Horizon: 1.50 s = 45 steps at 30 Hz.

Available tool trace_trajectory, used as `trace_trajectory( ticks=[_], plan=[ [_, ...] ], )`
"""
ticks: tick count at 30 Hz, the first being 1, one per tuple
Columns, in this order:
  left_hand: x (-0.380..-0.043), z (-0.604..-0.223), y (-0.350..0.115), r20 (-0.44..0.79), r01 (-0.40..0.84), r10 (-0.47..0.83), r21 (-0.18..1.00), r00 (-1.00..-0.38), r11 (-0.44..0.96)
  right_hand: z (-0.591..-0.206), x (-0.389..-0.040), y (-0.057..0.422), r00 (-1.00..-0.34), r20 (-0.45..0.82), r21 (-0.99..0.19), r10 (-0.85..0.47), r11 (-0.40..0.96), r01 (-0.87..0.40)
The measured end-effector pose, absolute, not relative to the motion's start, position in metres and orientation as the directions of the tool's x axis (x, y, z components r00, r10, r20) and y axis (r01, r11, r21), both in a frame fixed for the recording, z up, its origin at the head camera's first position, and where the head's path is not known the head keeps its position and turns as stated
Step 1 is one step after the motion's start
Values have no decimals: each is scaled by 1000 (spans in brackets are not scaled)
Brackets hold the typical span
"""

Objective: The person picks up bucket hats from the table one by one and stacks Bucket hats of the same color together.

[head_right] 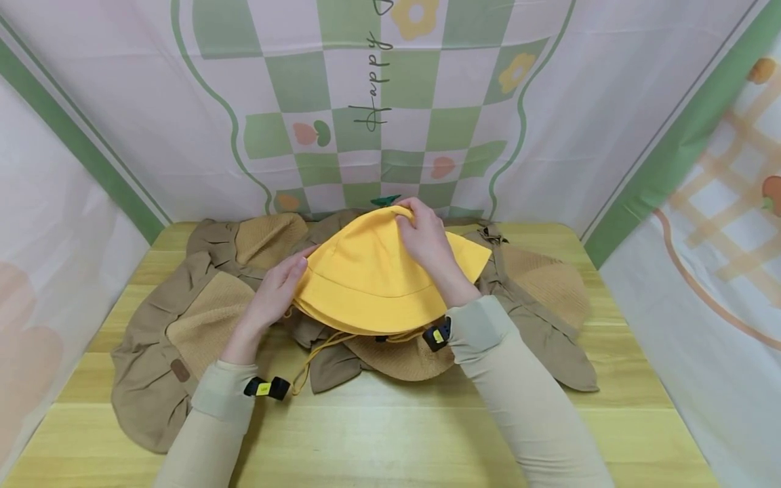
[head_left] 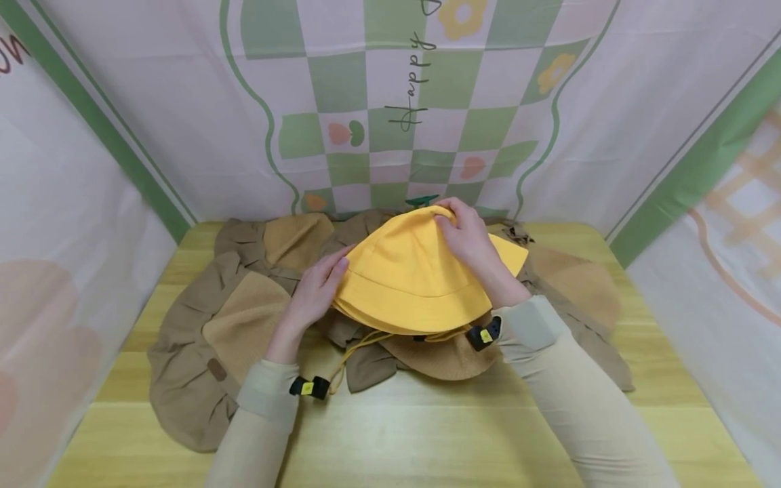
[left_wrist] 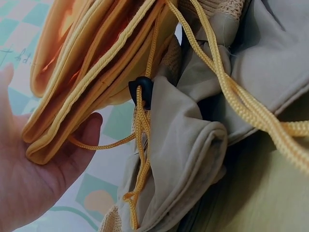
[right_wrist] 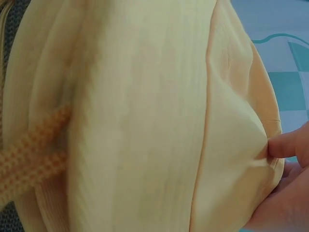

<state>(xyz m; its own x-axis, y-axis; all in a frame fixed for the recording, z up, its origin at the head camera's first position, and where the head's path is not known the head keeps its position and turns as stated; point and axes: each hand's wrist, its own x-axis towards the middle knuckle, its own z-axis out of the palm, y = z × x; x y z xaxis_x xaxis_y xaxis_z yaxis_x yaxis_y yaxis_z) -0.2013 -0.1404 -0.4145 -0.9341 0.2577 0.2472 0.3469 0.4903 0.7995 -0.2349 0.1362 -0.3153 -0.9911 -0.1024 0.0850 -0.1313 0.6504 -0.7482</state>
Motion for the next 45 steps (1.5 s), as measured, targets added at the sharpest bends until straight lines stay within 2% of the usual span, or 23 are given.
trace_trajectory(
  ticks=[8,17,21,26,30,36,40,45],
  plan=[
    [-201,-414,-141,257,364,273,792,-927,490,-313,-235,130,-997,38,-799,-72,597,-74],
    [-200,-412,-139,169,315,305,786,-937,532,-322,-237,121,-998,-16,-814,-52,581,-17],
    [-200,-414,-138,143,293,298,779,-944,554,-323,-238,125,-993,-16,-758,-115,649,-63],
    [-200,-413,-137,158,301,294,785,-943,541,-326,-239,136,-978,40,-639,-206,747,-184],
    [-199,-411,-137,190,311,281,813,-941,493,-331,-242,150,-981,33,-556,-191,812,-177],
    [-197,-406,-136,231,317,264,882,-936,350,-337,-249,175,-967,-186,-436,-173,897,-77],
    [-196,-403,-136,228,295,251,915,-941,274,-340,-253,187,-937,-255,-457,-239,884,-102],
    [-195,-400,-136,238,278,244,949,-940,146,-343,-255,194,-917,-264,-536,-299,836,-119]
  ],
)
